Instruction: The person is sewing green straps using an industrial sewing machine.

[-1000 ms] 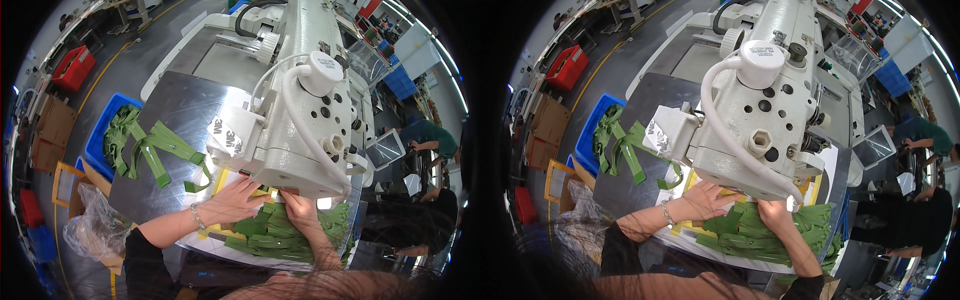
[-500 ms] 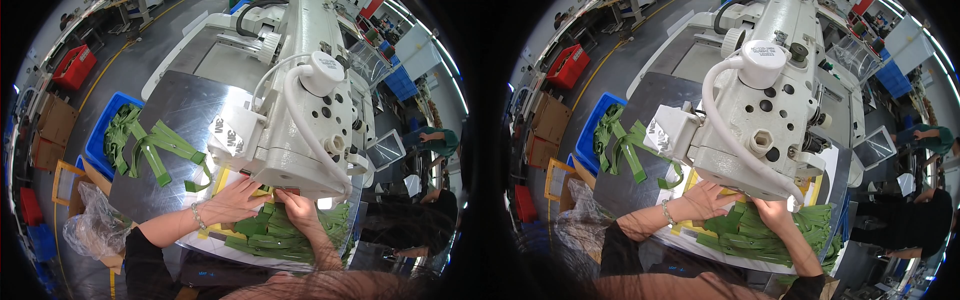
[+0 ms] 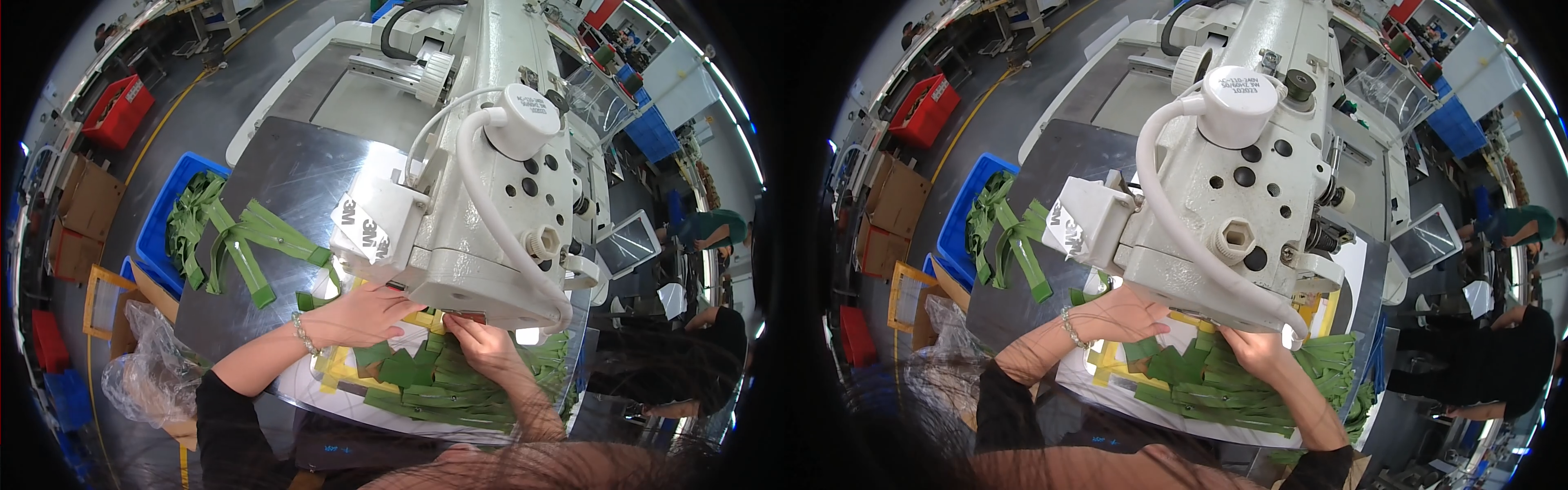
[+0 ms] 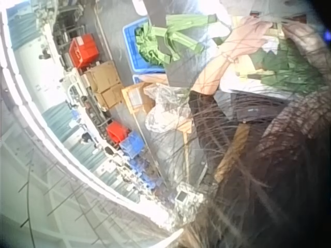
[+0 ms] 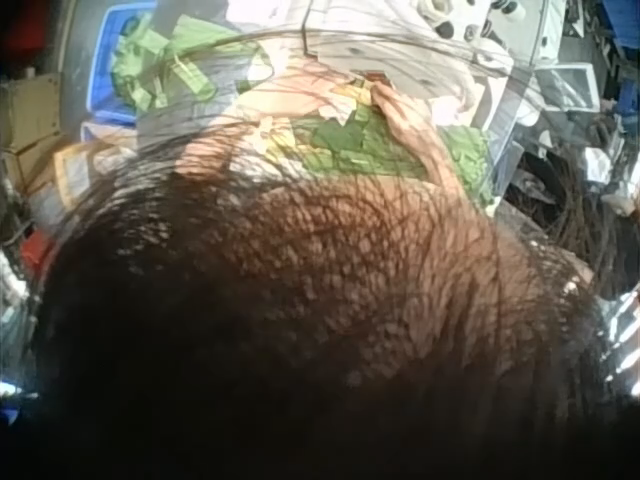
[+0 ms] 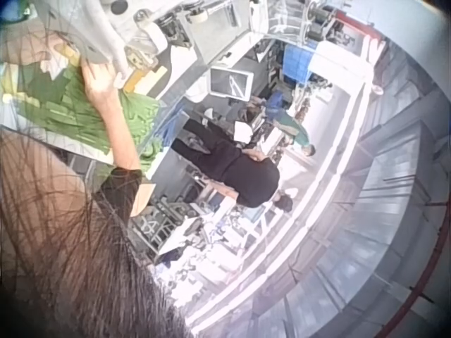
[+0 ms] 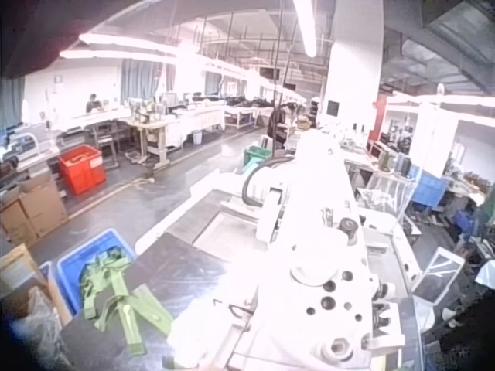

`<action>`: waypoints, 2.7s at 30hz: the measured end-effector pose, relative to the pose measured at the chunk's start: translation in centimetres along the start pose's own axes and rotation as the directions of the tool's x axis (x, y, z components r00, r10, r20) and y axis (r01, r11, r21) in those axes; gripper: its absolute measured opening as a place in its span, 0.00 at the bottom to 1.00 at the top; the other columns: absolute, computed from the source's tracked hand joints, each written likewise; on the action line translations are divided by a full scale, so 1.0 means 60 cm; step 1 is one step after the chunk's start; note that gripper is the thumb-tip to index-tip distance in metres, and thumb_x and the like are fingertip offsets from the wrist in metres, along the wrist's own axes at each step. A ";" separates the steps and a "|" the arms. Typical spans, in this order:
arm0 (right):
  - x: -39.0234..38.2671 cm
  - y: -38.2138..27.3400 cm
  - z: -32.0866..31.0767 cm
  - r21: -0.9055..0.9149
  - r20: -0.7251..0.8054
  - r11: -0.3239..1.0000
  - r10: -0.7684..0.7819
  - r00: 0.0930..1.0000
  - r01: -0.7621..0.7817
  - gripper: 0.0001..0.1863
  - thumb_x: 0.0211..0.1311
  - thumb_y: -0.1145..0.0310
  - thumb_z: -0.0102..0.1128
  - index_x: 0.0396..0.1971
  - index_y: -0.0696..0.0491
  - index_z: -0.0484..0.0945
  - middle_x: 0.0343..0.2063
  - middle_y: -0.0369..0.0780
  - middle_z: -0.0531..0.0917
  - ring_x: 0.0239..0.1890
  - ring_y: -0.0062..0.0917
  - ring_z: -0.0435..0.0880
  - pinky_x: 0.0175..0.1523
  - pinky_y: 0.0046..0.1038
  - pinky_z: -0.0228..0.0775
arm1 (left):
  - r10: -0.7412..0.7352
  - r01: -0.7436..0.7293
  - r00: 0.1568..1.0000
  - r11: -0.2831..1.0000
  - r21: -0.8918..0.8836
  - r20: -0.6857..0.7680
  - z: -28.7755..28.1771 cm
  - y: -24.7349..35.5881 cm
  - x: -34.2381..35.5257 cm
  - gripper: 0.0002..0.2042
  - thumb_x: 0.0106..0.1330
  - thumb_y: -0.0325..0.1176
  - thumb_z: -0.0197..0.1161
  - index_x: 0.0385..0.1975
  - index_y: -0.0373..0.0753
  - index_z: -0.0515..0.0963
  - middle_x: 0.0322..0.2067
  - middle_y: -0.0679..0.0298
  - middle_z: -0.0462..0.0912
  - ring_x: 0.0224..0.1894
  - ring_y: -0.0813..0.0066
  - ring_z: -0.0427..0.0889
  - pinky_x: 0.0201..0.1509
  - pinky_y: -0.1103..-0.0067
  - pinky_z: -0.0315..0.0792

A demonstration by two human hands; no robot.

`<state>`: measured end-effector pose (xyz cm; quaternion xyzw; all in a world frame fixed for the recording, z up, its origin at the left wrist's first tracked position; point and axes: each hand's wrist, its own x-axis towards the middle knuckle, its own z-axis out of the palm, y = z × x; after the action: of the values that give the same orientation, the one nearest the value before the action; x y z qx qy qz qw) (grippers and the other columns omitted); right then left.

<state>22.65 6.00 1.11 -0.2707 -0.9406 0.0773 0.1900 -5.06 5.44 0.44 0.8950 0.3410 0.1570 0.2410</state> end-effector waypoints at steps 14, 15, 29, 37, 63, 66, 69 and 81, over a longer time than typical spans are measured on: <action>-0.001 0.009 0.007 -0.038 -0.077 0.999 -0.023 0.997 0.020 0.13 0.45 0.83 0.62 0.35 0.58 0.82 0.35 0.39 0.84 0.41 0.32 0.82 0.48 0.35 0.74 | 0.155 -0.113 0.979 0.951 0.287 -0.129 0.034 -0.005 0.015 0.20 0.55 0.29 0.55 0.50 0.35 0.74 0.45 0.67 0.76 0.48 0.75 0.76 0.43 0.78 0.71; 0.000 0.006 0.008 -0.031 -0.092 0.999 -0.019 0.996 0.016 0.14 0.45 0.83 0.62 0.35 0.59 0.82 0.34 0.39 0.84 0.40 0.32 0.82 0.47 0.35 0.74 | 0.188 -0.114 0.960 0.938 0.326 -0.205 0.035 -0.002 0.019 0.20 0.56 0.29 0.55 0.50 0.35 0.74 0.46 0.67 0.76 0.50 0.75 0.74 0.45 0.78 0.69; 0.004 -0.004 0.005 0.077 -0.099 0.997 0.029 0.995 -0.021 0.22 0.36 0.82 0.60 0.39 0.61 0.80 0.36 0.42 0.82 0.41 0.36 0.82 0.48 0.34 0.73 | 0.231 -0.119 0.958 0.860 0.497 -0.170 0.033 0.018 0.025 0.18 0.58 0.31 0.54 0.47 0.33 0.76 0.47 0.65 0.76 0.53 0.73 0.73 0.51 0.78 0.66; 0.007 -0.010 0.010 0.045 -0.124 0.999 0.030 0.992 -0.024 0.20 0.38 0.81 0.60 0.39 0.60 0.80 0.37 0.42 0.83 0.40 0.33 0.82 0.47 0.33 0.73 | 0.214 -0.102 0.958 0.875 0.474 -0.188 0.043 0.017 0.027 0.17 0.58 0.32 0.54 0.47 0.34 0.76 0.46 0.65 0.77 0.51 0.74 0.73 0.51 0.78 0.67; 0.049 -0.058 0.062 -0.345 -0.244 0.910 0.150 0.958 -0.231 0.15 0.43 0.73 0.56 0.35 0.59 0.78 0.28 0.37 0.73 0.31 0.26 0.75 0.36 0.28 0.67 | 0.048 0.072 0.922 0.954 0.292 -0.384 0.057 0.005 0.014 0.26 0.47 0.41 0.69 0.46 0.37 0.75 0.43 0.62 0.75 0.45 0.64 0.74 0.53 0.71 0.67; 0.047 -0.060 0.060 -0.362 -0.231 0.902 0.157 0.960 -0.235 0.16 0.43 0.72 0.55 0.36 0.59 0.78 0.29 0.38 0.73 0.31 0.27 0.74 0.36 0.28 0.67 | 0.044 0.091 0.928 0.936 0.339 -0.370 0.052 0.012 0.012 0.25 0.48 0.41 0.69 0.48 0.41 0.76 0.41 0.62 0.75 0.45 0.64 0.74 0.54 0.69 0.66; 0.044 -0.056 0.065 -0.370 -0.243 0.901 0.143 0.959 -0.228 0.17 0.44 0.72 0.55 0.37 0.59 0.78 0.29 0.38 0.73 0.31 0.27 0.74 0.37 0.28 0.67 | 0.054 0.098 0.937 0.908 0.408 -0.346 0.052 0.016 0.011 0.25 0.49 0.40 0.68 0.50 0.44 0.76 0.40 0.61 0.74 0.45 0.63 0.73 0.55 0.67 0.65; 0.043 -0.058 0.060 -0.366 -0.203 0.906 0.147 0.968 -0.214 0.17 0.46 0.70 0.54 0.39 0.59 0.78 0.31 0.39 0.73 0.32 0.27 0.74 0.40 0.28 0.68 | 0.054 0.127 0.945 0.847 0.516 -0.322 0.063 0.021 0.016 0.23 0.58 0.42 0.60 0.56 0.51 0.73 0.33 0.62 0.71 0.42 0.64 0.72 0.57 0.62 0.63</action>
<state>17.54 4.31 -0.54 -0.3944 -0.8883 -0.1152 0.2051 -2.03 4.04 -1.92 0.8815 0.4230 0.1971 -0.0717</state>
